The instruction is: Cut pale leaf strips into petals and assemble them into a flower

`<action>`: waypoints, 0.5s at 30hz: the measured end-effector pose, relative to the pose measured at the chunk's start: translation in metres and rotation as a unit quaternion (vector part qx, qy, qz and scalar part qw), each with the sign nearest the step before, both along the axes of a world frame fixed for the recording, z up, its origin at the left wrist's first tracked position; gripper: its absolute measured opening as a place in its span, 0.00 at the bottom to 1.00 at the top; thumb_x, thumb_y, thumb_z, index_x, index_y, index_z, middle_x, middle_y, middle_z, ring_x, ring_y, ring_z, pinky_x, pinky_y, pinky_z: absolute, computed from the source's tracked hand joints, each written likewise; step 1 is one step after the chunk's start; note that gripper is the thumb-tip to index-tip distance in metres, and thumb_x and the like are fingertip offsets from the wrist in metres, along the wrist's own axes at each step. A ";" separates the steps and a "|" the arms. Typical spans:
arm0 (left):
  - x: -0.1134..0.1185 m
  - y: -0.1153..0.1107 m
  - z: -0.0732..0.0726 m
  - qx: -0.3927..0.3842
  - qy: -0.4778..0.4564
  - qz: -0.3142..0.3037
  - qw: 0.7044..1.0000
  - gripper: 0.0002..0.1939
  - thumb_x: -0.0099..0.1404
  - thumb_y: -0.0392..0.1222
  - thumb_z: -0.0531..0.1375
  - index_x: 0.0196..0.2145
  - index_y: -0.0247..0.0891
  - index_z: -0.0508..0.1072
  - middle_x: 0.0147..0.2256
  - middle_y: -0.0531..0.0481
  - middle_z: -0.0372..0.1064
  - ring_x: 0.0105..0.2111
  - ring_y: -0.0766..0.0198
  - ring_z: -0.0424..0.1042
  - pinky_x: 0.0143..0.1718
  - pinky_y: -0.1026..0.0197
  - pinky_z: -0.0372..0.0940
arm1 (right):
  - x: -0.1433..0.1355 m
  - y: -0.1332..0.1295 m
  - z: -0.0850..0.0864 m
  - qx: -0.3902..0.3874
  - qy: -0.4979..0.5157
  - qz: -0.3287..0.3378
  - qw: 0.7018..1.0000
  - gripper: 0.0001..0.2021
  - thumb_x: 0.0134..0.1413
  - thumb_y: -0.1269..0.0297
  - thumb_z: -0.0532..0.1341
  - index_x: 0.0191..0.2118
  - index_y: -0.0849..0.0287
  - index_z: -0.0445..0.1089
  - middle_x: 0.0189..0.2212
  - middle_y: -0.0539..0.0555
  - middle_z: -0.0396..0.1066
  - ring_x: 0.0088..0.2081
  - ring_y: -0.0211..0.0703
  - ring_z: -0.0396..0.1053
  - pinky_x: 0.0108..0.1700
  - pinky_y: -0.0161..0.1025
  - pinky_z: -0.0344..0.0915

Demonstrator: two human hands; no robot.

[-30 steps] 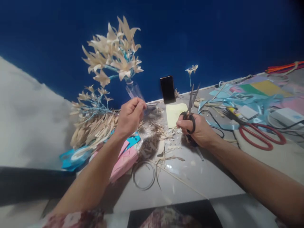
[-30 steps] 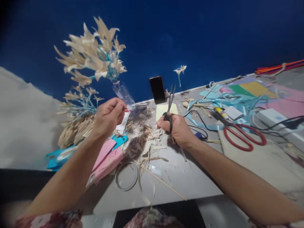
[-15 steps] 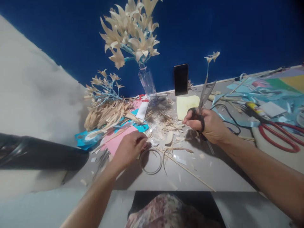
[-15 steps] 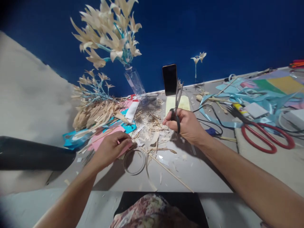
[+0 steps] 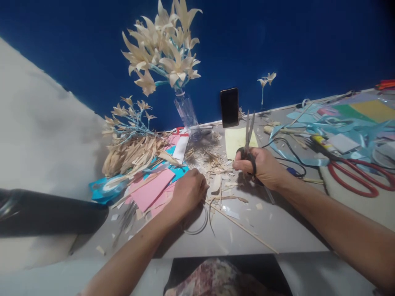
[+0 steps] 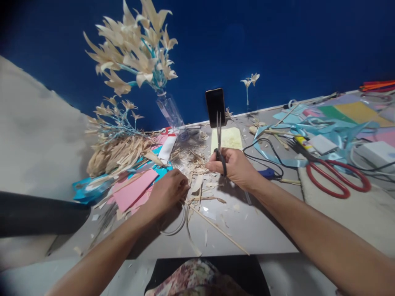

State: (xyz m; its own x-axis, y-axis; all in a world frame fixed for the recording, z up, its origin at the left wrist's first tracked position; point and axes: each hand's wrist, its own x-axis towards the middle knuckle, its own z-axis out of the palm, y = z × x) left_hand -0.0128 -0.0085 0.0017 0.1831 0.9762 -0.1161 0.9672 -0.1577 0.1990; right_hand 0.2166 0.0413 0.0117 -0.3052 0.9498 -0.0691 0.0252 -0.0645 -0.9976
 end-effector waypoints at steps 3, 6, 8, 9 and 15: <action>0.000 0.001 -0.003 0.006 0.017 0.005 1.000 0.10 0.67 0.37 0.55 0.31 0.38 0.76 0.35 0.44 0.70 0.37 0.57 0.71 0.36 0.59 0.60 | -0.002 0.000 0.001 -0.012 -0.005 0.001 1.000 0.18 0.36 0.54 0.73 0.30 0.61 0.71 0.22 0.48 0.69 0.21 0.34 0.61 0.24 0.33 0.56; -0.004 0.002 -0.005 0.019 0.021 -0.005 1.000 0.14 0.66 0.35 0.53 0.26 0.38 0.74 0.32 0.44 0.70 0.33 0.58 0.70 0.32 0.59 0.58 | -0.005 -0.002 0.002 -0.023 0.001 0.009 1.000 0.18 0.35 0.55 0.74 0.29 0.61 0.71 0.22 0.48 0.70 0.22 0.34 0.61 0.24 0.33 0.56; -0.009 0.002 -0.004 0.055 -0.010 0.008 0.998 0.14 0.67 0.35 0.52 0.27 0.38 0.73 0.32 0.45 0.70 0.33 0.59 0.70 0.32 0.59 0.58 | -0.006 -0.002 0.000 -0.031 0.011 0.020 0.999 0.17 0.35 0.57 0.74 0.30 0.61 0.71 0.22 0.48 0.70 0.23 0.35 0.62 0.25 0.33 0.56; -0.011 0.002 -0.002 0.080 -0.047 0.022 0.995 0.13 0.67 0.36 0.52 0.28 0.39 0.73 0.33 0.45 0.70 0.34 0.59 0.70 0.32 0.60 0.58 | -0.007 -0.003 -0.001 -0.034 0.015 0.024 0.999 0.17 0.35 0.58 0.74 0.30 0.61 0.71 0.22 0.48 0.69 0.23 0.35 0.62 0.25 0.33 0.56; -0.004 -0.003 0.019 -0.015 -0.450 0.171 0.876 0.11 0.64 0.48 0.59 0.28 0.39 0.69 0.19 0.57 0.61 0.20 0.67 0.59 0.22 0.65 0.54 | -0.013 -0.009 -0.006 -0.070 0.050 0.059 0.995 0.16 0.38 0.62 0.74 0.33 0.61 0.72 0.25 0.48 0.71 0.25 0.35 0.65 0.27 0.33 0.60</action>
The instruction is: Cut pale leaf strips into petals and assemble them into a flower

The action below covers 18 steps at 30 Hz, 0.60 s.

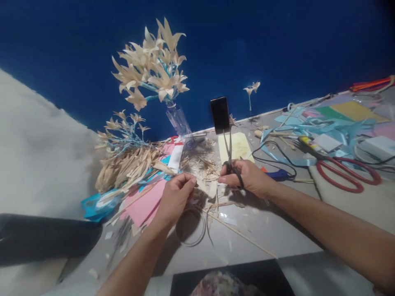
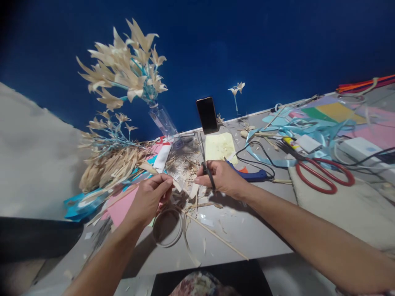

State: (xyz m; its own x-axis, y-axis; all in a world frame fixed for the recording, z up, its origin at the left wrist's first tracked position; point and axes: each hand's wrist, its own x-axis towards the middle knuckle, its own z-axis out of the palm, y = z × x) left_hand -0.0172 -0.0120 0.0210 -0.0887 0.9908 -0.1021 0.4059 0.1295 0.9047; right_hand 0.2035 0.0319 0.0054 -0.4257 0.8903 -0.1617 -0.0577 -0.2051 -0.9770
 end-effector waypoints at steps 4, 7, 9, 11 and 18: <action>0.021 -0.003 0.002 -0.020 -0.133 0.016 0.991 0.13 0.60 0.48 0.63 0.25 0.37 0.69 0.18 0.58 0.60 0.18 0.71 0.55 0.21 0.67 0.51 | -0.010 -0.014 -0.001 -0.025 0.056 0.046 0.997 0.19 0.36 0.63 0.74 0.36 0.61 0.71 0.30 0.51 0.73 0.29 0.38 0.69 0.32 0.36 0.65; 0.032 -0.002 -0.002 -0.014 -0.144 0.022 0.989 0.13 0.59 0.48 0.63 0.25 0.37 0.69 0.17 0.58 0.60 0.18 0.71 0.56 0.20 0.67 0.53 | -0.015 -0.021 -0.002 -0.014 0.054 -0.001 0.998 0.16 0.37 0.65 0.73 0.34 0.61 0.70 0.26 0.47 0.70 0.26 0.35 0.65 0.30 0.34 0.62; 0.034 -0.001 -0.001 -0.016 -0.140 0.010 0.990 0.12 0.59 0.48 0.62 0.25 0.38 0.68 0.17 0.58 0.60 0.18 0.70 0.56 0.20 0.66 0.53 | -0.016 -0.021 -0.002 0.010 0.038 -0.041 0.998 0.13 0.39 0.66 0.72 0.32 0.61 0.70 0.24 0.47 0.68 0.25 0.35 0.64 0.29 0.33 0.61; 0.034 0.000 0.002 0.002 -0.114 -0.007 0.993 0.10 0.59 0.47 0.61 0.26 0.38 0.69 0.18 0.58 0.61 0.18 0.70 0.57 0.20 0.66 0.54 | -0.014 -0.019 -0.001 0.034 0.022 -0.052 0.998 0.11 0.38 0.66 0.71 0.29 0.61 0.70 0.24 0.47 0.68 0.26 0.36 0.64 0.30 0.34 0.61; 0.033 0.001 0.004 0.101 0.096 -0.039 0.989 0.09 0.59 0.41 0.60 0.22 0.38 0.71 0.21 0.54 0.67 0.21 0.67 0.62 0.22 0.65 0.56 | -0.012 -0.014 -0.002 0.049 -0.033 -0.038 0.998 0.11 0.40 0.66 0.70 0.31 0.60 0.70 0.24 0.48 0.69 0.25 0.37 0.64 0.28 0.34 0.61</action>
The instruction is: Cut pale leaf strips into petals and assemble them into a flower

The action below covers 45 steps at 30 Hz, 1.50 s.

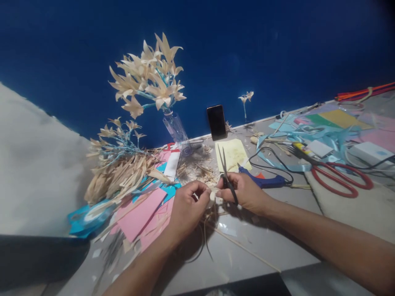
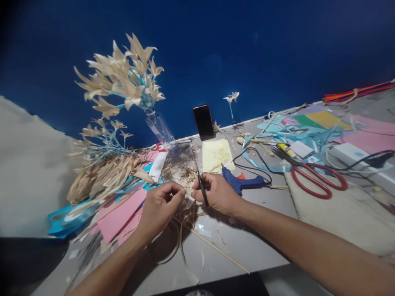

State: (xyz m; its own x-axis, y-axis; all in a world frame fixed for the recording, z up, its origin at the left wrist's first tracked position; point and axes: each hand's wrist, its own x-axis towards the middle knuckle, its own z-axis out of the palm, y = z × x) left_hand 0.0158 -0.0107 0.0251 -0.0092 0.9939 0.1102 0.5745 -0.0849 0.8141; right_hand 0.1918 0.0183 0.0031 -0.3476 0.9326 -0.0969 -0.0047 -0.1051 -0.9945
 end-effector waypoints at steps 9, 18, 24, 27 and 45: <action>0.001 0.001 -0.019 0.002 0.079 -0.063 0.995 0.10 0.61 0.37 0.56 0.24 0.39 0.73 0.24 0.52 0.72 0.25 0.63 0.68 0.28 0.62 0.58 | -0.001 -0.004 -0.015 0.167 -0.168 0.001 0.972 0.02 0.47 0.70 0.62 0.29 0.59 0.67 0.23 0.47 0.66 0.25 0.37 0.59 0.27 0.34 0.54; 0.006 -0.001 -0.024 0.023 0.337 -0.043 0.940 0.10 0.63 0.42 0.54 0.27 0.40 0.72 0.27 0.43 0.73 0.26 0.55 0.69 0.28 0.57 0.53 | -0.003 -0.013 -0.010 0.291 -0.281 -0.025 0.914 0.08 0.43 0.75 0.60 0.25 0.57 0.61 0.22 0.47 0.64 0.25 0.38 0.56 0.29 0.35 0.50; -0.009 0.002 -0.011 0.025 0.094 -0.010 0.995 0.10 0.61 0.37 0.52 0.33 0.39 0.74 0.29 0.47 0.73 0.28 0.59 0.70 0.30 0.60 0.60 | 0.001 -0.011 -0.007 0.271 -0.257 -0.054 0.926 0.06 0.46 0.71 0.60 0.25 0.56 0.61 0.23 0.47 0.65 0.25 0.38 0.57 0.29 0.35 0.51; -0.006 -0.001 -0.016 -0.023 0.008 -0.054 0.998 0.10 0.62 0.40 0.53 0.28 0.38 0.73 0.23 0.52 0.69 0.24 0.62 0.66 0.26 0.62 0.58 | -0.001 -0.012 -0.006 0.260 -0.249 -0.036 0.932 0.06 0.47 0.69 0.60 0.25 0.57 0.61 0.22 0.47 0.64 0.24 0.37 0.57 0.28 0.34 0.50; 0.004 -0.005 -0.026 -0.015 0.045 -0.080 0.996 0.11 0.58 0.36 0.54 0.20 0.37 0.71 0.19 0.54 0.61 0.21 0.66 0.60 0.24 0.64 0.52 | -0.003 -0.014 -0.009 0.260 -0.253 -0.020 0.932 0.07 0.46 0.70 0.61 0.24 0.57 0.60 0.20 0.45 0.62 0.24 0.36 0.56 0.28 0.33 0.49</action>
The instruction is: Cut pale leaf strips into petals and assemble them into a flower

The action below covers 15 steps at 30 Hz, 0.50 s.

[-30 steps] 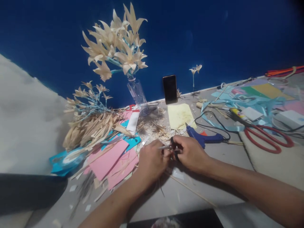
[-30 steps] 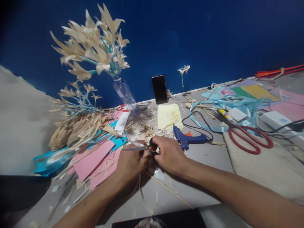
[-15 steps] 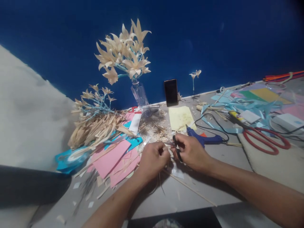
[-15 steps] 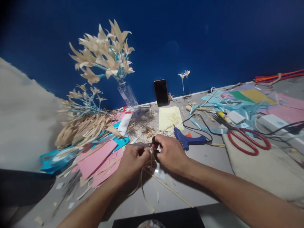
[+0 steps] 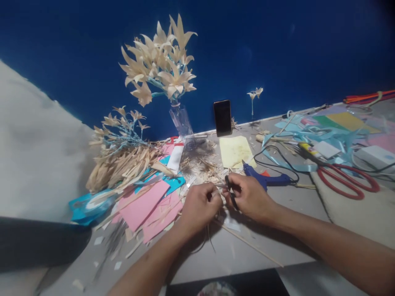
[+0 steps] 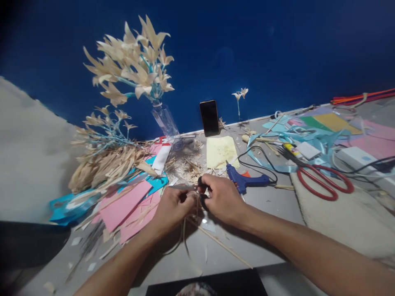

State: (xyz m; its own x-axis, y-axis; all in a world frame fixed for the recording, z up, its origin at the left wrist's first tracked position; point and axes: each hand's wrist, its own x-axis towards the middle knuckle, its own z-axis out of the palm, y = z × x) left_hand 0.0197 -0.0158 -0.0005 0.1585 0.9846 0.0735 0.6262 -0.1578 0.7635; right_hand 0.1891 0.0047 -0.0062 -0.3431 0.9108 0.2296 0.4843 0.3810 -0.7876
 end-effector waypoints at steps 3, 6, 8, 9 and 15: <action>0.001 0.000 -0.006 0.011 0.023 0.011 1.000 0.13 0.56 0.36 0.54 0.15 0.38 0.65 0.17 0.55 0.57 0.20 0.67 0.57 0.24 0.63 0.49 | -0.002 -0.002 -0.002 -0.003 0.004 0.007 1.000 0.06 0.45 0.72 0.60 0.25 0.58 0.61 0.21 0.45 0.62 0.25 0.36 0.57 0.29 0.33 0.50; -0.007 0.003 -0.004 0.029 0.059 0.048 0.997 0.13 0.56 0.36 0.53 0.15 0.38 0.65 0.17 0.54 0.59 0.20 0.66 0.58 0.24 0.62 0.49 | -0.002 -0.001 -0.002 -0.006 0.005 -0.006 1.000 0.06 0.45 0.72 0.61 0.25 0.58 0.62 0.22 0.46 0.62 0.25 0.36 0.56 0.29 0.33 0.50; -0.014 0.005 0.000 0.035 0.055 0.069 0.995 0.11 0.56 0.35 0.53 0.18 0.38 0.69 0.19 0.53 0.63 0.22 0.64 0.61 0.25 0.62 0.51 | -0.001 0.000 -0.001 -0.004 0.001 -0.019 1.000 0.06 0.45 0.72 0.61 0.25 0.58 0.62 0.21 0.45 0.61 0.24 0.36 0.55 0.29 0.33 0.49; -0.017 0.006 0.002 0.030 0.033 0.062 0.997 0.09 0.56 0.35 0.53 0.22 0.38 0.72 0.21 0.52 0.67 0.23 0.63 0.63 0.26 0.62 0.53 | 0.000 0.001 -0.001 -0.004 -0.002 -0.022 1.000 0.06 0.45 0.72 0.61 0.25 0.58 0.62 0.21 0.45 0.61 0.24 0.36 0.55 0.29 0.33 0.49; -0.005 0.000 0.003 0.008 0.001 -0.012 1.000 0.11 0.60 0.37 0.54 0.21 0.38 0.70 0.21 0.53 0.66 0.23 0.65 0.62 0.26 0.63 0.52 | -0.001 0.000 0.001 -0.025 -0.004 -0.002 1.000 0.07 0.45 0.71 0.61 0.24 0.58 0.61 0.21 0.45 0.61 0.25 0.36 0.55 0.28 0.33 0.49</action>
State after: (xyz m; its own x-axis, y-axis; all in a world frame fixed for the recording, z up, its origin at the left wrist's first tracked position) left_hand 0.0144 -0.0161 0.0024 0.1817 0.9793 0.0895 0.6237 -0.1852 0.7594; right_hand 0.1880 0.0045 -0.0054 -0.3405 0.9227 0.1806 0.4925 0.3386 -0.8018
